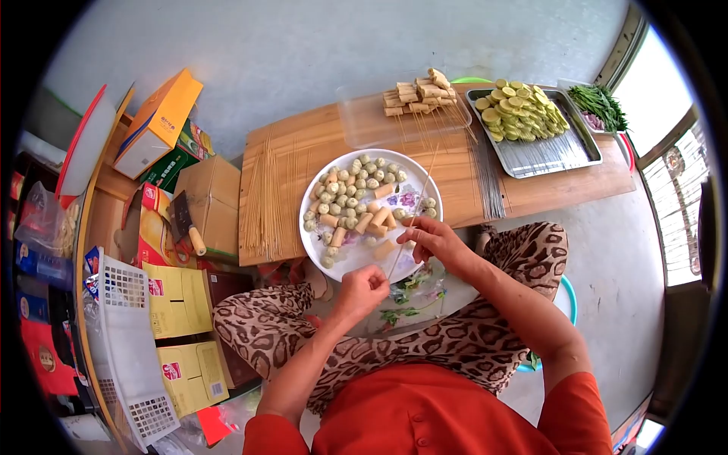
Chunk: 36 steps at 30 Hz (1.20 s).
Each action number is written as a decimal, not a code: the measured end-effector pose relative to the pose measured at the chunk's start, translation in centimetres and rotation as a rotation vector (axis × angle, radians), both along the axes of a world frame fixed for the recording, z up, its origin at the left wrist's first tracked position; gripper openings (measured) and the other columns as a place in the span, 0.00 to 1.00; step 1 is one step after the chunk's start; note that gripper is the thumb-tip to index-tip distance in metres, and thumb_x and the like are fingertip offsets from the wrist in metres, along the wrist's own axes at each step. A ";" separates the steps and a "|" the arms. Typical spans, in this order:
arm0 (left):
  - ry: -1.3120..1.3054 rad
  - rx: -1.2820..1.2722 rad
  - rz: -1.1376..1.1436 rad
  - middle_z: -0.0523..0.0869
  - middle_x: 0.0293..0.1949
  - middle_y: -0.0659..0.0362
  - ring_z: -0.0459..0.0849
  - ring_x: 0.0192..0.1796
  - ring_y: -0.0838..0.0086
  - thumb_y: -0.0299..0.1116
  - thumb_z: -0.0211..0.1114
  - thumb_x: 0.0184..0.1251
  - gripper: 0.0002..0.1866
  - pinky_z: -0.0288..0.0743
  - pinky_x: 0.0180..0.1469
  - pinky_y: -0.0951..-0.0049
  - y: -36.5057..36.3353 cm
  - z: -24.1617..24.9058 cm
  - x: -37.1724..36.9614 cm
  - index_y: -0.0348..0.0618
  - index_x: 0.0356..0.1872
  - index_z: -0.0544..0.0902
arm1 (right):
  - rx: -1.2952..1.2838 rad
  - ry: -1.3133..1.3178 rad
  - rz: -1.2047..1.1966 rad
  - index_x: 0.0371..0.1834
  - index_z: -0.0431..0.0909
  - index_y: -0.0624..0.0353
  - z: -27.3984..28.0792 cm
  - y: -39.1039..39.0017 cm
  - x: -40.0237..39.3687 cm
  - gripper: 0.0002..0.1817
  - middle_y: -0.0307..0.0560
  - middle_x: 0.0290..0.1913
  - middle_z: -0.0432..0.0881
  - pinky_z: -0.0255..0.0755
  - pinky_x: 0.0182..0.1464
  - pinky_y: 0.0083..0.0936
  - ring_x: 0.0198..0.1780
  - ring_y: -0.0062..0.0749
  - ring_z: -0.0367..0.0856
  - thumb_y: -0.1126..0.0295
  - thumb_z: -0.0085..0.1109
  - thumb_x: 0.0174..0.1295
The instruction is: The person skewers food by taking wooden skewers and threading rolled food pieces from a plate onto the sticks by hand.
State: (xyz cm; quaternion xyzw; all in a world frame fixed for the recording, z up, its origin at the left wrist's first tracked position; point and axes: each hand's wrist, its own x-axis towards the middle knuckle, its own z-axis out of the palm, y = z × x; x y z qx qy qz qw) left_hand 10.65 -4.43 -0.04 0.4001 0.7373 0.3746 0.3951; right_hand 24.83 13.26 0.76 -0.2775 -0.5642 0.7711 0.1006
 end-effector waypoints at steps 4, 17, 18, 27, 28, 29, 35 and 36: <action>-0.151 0.024 -0.110 0.80 0.22 0.63 0.78 0.21 0.83 0.27 0.61 0.64 0.05 0.72 0.23 0.82 1.0 0.3 0.6 0.35 0.31 0.78 | -0.113 0.026 -0.055 0.51 0.74 0.61 -0.4 0.6 0.1 0.14 0.41 0.34 0.83 0.67 0.30 0.17 0.25 0.19 0.73 0.64 0.47 0.72; 0.832 0.021 0.073 0.78 0.38 0.53 0.81 0.42 0.55 0.29 0.69 0.53 0.14 0.75 0.41 0.61 7.6 -4.5 -5.9 0.42 0.42 0.80 | 0.057 -0.038 0.007 0.56 0.72 0.60 1.3 0.2 1.1 0.15 0.36 0.19 0.75 0.64 0.24 0.15 0.19 0.15 0.69 0.66 0.46 0.73; 0.844 0.004 0.069 0.78 0.38 0.52 0.81 0.42 0.53 0.29 0.68 0.55 0.12 0.75 0.41 0.59 7.7 -4.6 -5.9 0.41 0.41 0.80 | 0.051 -0.032 0.016 0.56 0.73 0.60 1.1 0.2 1.1 0.15 0.36 0.19 0.75 0.64 0.24 0.15 0.19 0.14 0.68 0.66 0.45 0.73; -0.144 0.019 0.300 0.84 0.37 0.59 0.82 0.36 0.77 0.30 0.64 0.61 0.15 0.75 0.37 0.76 8.6 -2.2 -11.4 0.36 0.48 0.81 | 0.109 -0.042 0.143 0.54 0.76 0.61 2.8 -0.4 1.3 0.17 0.34 0.16 0.71 0.59 0.22 0.15 0.17 0.14 0.64 0.63 0.42 0.74; -0.263 0.069 0.290 0.83 0.37 0.62 0.81 0.36 0.81 0.32 0.61 0.66 0.13 0.76 0.37 0.81 8.5 -1.4 -12.4 0.37 0.48 0.80 | 0.100 -0.034 0.179 0.55 0.75 0.61 3.2 -0.6 1.3 0.17 0.33 0.16 0.71 0.58 0.22 0.15 0.17 0.13 0.64 0.63 0.43 0.74; -0.388 0.120 0.328 0.83 0.37 0.59 0.81 0.36 0.77 0.31 0.61 0.66 0.12 0.76 0.37 0.77 8.3 -0.5 -13.2 0.37 0.48 0.80 | 0.092 -0.027 0.215 0.56 0.75 0.60 3.5 -0.8 1.4 0.17 0.33 0.15 0.70 0.58 0.22 0.15 0.17 0.13 0.64 0.63 0.43 0.74; -0.723 0.306 0.361 0.82 0.37 0.57 0.82 0.39 0.73 0.34 0.61 0.68 0.12 0.79 0.44 0.72 7.2 2.1 -15.6 0.40 0.48 0.77 | 0.068 0.022 0.287 0.58 0.74 0.60 4.2 -2.0 1.0 0.17 0.32 0.12 0.66 0.58 0.21 0.14 0.15 0.13 0.64 0.65 0.44 0.73; -0.809 0.312 0.379 0.82 0.37 0.57 0.81 0.39 0.73 0.35 0.61 0.68 0.12 0.79 0.44 0.70 7.0 1.8 -15.6 0.40 0.48 0.77 | 0.057 0.029 0.294 0.58 0.74 0.60 4.3 -2.1 0.8 0.17 0.32 0.13 0.66 0.58 0.21 0.14 0.15 0.13 0.64 0.66 0.44 0.73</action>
